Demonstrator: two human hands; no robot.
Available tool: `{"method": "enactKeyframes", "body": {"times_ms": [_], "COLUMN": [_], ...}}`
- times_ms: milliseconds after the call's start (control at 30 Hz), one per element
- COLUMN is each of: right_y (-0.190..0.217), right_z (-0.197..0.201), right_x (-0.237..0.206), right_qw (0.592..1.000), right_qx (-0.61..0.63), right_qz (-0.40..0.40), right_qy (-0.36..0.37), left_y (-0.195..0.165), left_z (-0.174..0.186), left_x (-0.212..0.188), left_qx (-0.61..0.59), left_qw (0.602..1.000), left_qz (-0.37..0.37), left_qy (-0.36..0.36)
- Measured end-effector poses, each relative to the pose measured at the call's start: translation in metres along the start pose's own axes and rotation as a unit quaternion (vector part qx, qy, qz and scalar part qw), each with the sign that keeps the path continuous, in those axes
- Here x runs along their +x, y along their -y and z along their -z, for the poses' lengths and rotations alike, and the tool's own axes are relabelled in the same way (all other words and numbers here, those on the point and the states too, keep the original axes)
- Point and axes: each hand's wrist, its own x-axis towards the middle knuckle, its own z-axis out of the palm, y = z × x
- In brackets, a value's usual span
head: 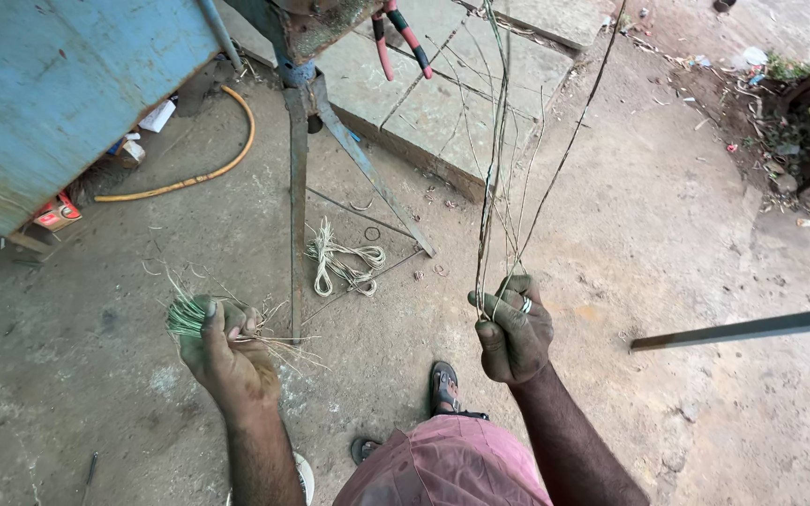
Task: The person winds thin wire from a rotating drum onto their hand, forming a bundle. They repeatedly pull wire from the drum, wrap it around their fingers, and accumulate a growing coil. The person occasionally adjusts the bundle and continues winding until the end of the clip.
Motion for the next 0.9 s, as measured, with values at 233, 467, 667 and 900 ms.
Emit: {"method": "enactKeyframes", "body": {"times_ms": [233, 467, 667, 900], "right_y": [-0.009, -0.016, -0.021, -0.022], "right_z": [-0.006, -0.01, -0.015, -0.019], "right_x": [0.0, -0.003, -0.016, -0.028], "right_qw": [0.999, 0.993, 0.987, 0.964], "right_qx": [0.048, 0.119, 0.161, 0.262], "right_qz": [0.017, 0.017, 0.013, -0.04], "right_qy": [0.016, 0.018, -0.016, -0.033], "left_y": [0.004, 0.005, 0.009, 0.014], "left_z": [-0.019, -0.038, -0.04, -0.039], "left_x": [-0.011, -0.015, -0.012, -0.014], "left_qx": [0.008, 0.012, 0.023, 0.017], "left_qw": [1.0, 1.0, 1.0, 1.0], "left_qz": [-0.012, -0.02, -0.021, -0.018], "left_qy": [-0.003, -0.005, 0.002, 0.001]}}
